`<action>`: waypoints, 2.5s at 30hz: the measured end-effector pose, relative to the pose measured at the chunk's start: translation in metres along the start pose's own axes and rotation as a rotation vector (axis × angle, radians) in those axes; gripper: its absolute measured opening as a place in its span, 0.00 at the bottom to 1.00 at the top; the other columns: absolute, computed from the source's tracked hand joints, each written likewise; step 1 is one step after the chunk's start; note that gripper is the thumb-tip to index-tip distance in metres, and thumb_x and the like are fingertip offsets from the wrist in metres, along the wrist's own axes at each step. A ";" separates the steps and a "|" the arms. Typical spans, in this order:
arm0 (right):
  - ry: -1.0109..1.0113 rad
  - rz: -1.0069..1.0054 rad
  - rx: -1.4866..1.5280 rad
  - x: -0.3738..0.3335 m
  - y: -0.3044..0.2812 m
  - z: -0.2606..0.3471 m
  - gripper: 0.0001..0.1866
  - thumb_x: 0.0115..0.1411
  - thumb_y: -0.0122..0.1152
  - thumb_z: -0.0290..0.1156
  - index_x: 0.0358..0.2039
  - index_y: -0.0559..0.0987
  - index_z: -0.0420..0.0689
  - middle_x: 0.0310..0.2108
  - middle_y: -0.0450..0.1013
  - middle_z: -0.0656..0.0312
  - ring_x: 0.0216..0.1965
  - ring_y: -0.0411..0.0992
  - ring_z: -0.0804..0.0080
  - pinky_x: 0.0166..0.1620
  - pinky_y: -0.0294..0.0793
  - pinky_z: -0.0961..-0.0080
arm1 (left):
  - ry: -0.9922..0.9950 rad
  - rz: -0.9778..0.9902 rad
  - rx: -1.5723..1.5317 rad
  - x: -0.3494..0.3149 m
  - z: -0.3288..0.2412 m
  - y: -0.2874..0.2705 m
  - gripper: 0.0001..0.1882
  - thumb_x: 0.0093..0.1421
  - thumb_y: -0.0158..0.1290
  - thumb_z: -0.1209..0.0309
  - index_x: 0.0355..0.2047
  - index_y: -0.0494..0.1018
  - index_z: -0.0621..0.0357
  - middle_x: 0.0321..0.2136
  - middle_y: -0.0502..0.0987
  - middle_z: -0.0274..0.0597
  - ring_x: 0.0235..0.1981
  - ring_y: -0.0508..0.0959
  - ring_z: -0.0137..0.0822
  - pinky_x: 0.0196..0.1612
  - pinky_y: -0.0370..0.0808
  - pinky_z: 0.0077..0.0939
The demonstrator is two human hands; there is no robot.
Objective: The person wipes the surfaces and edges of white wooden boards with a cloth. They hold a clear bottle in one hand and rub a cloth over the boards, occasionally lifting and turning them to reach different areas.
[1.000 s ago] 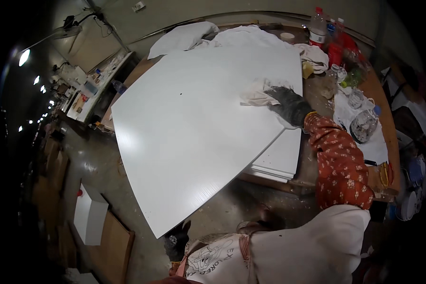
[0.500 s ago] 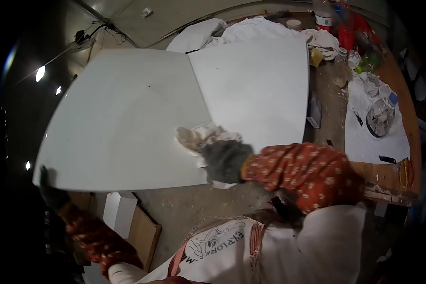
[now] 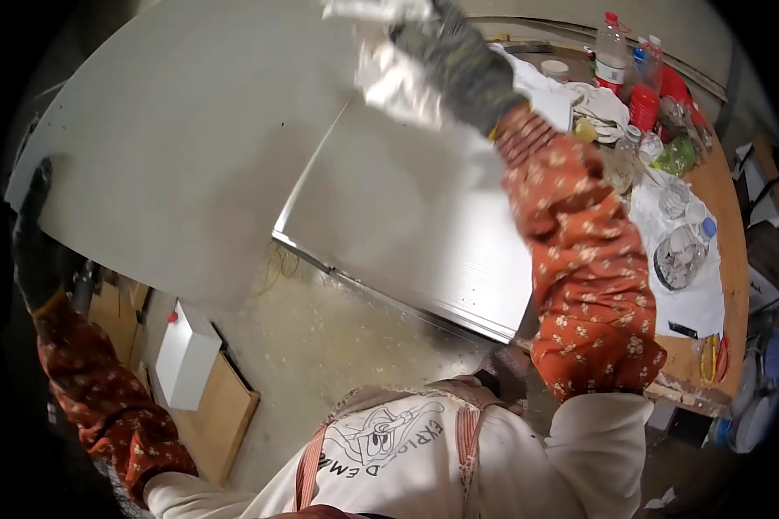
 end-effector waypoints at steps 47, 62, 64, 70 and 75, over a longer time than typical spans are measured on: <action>-0.465 0.041 1.478 0.123 0.160 0.516 0.25 0.57 0.50 0.51 0.55 0.70 0.61 0.61 0.58 0.56 0.65 0.47 0.49 0.63 0.38 0.37 | -1.409 -0.673 -0.461 -0.568 0.131 0.068 0.39 0.47 0.54 0.71 0.62 0.59 0.62 0.58 0.65 0.46 0.55 0.69 0.45 0.57 0.67 0.39; 0.385 0.680 0.496 0.017 0.458 0.265 0.18 0.59 0.49 0.43 0.44 0.76 0.46 0.41 0.73 0.53 0.46 0.69 0.55 0.50 0.65 0.54 | -1.462 -0.203 -0.600 -0.555 0.376 0.096 0.42 0.50 0.55 0.62 0.64 0.54 0.62 0.58 0.63 0.52 0.56 0.68 0.47 0.55 0.69 0.43; 0.031 0.591 0.837 0.094 0.429 0.397 0.21 0.59 0.51 0.46 0.46 0.74 0.46 0.53 0.67 0.50 0.54 0.62 0.53 0.59 0.54 0.50 | -1.416 -0.246 -0.773 -0.526 0.364 0.110 0.43 0.50 0.55 0.61 0.64 0.53 0.62 0.58 0.63 0.53 0.56 0.68 0.48 0.55 0.70 0.43; 0.283 0.429 0.650 0.039 0.479 0.297 0.22 0.56 0.53 0.51 0.44 0.76 0.49 0.48 0.70 0.54 0.51 0.65 0.55 0.55 0.61 0.55 | -1.614 -0.289 -0.818 -0.510 0.317 0.098 0.40 0.53 0.56 0.72 0.65 0.53 0.57 0.28 0.73 0.39 0.11 0.60 0.25 0.12 0.53 0.19; 1.005 1.270 -0.042 -0.095 0.479 0.040 0.37 0.61 0.38 0.61 0.64 0.59 0.51 0.65 0.54 0.52 0.65 0.52 0.50 0.66 0.49 0.61 | -1.622 -0.254 -0.616 -0.529 0.320 0.111 0.44 0.52 0.56 0.71 0.67 0.48 0.53 0.33 0.73 0.45 0.13 0.63 0.26 0.11 0.56 0.21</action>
Point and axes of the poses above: each hand's wrist, its own x-axis towards the middle knuckle, its own y-axis out of the palm, z = x × y, the point moved 3 cm from there along x, towards the middle knuckle
